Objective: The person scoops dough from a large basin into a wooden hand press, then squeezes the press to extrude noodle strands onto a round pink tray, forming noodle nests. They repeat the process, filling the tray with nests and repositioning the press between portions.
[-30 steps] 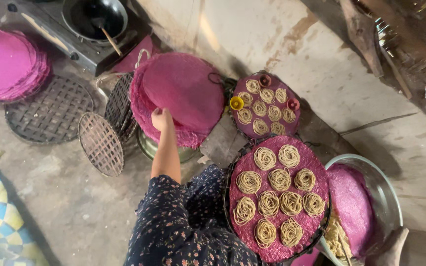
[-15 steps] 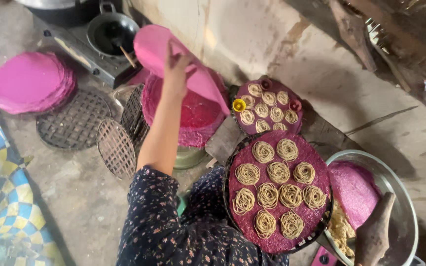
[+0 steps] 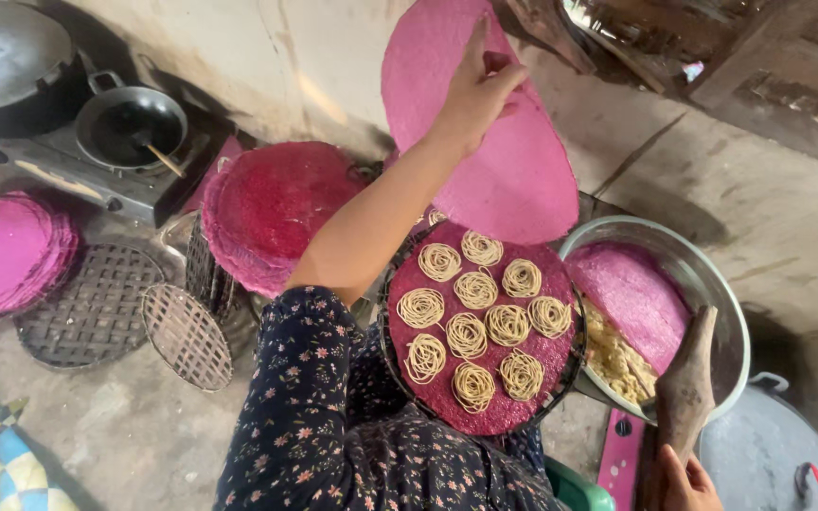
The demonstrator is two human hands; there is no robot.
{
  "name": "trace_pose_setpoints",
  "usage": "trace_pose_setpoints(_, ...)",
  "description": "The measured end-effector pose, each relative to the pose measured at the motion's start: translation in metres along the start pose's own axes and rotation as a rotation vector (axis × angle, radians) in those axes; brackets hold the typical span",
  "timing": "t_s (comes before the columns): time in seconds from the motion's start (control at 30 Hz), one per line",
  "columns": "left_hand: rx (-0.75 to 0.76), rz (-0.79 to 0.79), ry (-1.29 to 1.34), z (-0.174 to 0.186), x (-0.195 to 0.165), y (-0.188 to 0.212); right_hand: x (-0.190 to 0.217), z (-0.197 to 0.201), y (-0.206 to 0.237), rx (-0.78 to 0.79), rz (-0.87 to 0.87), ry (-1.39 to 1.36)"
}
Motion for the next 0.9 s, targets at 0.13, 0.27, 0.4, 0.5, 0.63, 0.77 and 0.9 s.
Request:
trace_pose_setpoints(0.13,0.187,-0.01,0.313,-0.027,-0.017,0.021,0.011,-0.004,0.034,-0.019,0.095,0.029)
trace_pose_setpoints(0.27,0.357,-0.093,0.733,-0.006,-0.038,0.084,0.013,-0.01,0.061,-0.061,0.087,-0.103)
trace_pose_setpoints(0.4,0.223,0.11,0.636,0.05,-0.01,0.169,0.011,-0.014,0.073,-0.086,0.044,-0.12)
trace_pose_setpoints(0.5,0.153,0.312,0.17,0.082,0.045,0.218,0.013,-0.015,0.072,-0.103,0.043,-0.064)
trace_pose_setpoints(0.63,0.167,0.635,-0.002,0.108,0.125,0.268,0.024,-0.022,0.07,-0.08,0.068,-0.066)
trace_pose_setpoints(0.77,0.277,0.367,-0.451,0.125,0.169,0.3,0.039,-0.038,0.075,-0.029,0.125,-0.115)
trace_pose_setpoints(0.9,0.275,0.281,-0.774,0.133,0.184,0.317,0.051,-0.047,0.082,-0.068,0.117,-0.086)
Point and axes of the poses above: each hand's wrist, its own y-axis away from the middle knuckle, its own z-axis out of the back of the hand, x = y × z, the point moved 3 cm from there along -y, towards the middle knuckle, and after that the axes turned 9 degrees about -y, right-handed, at the moved point
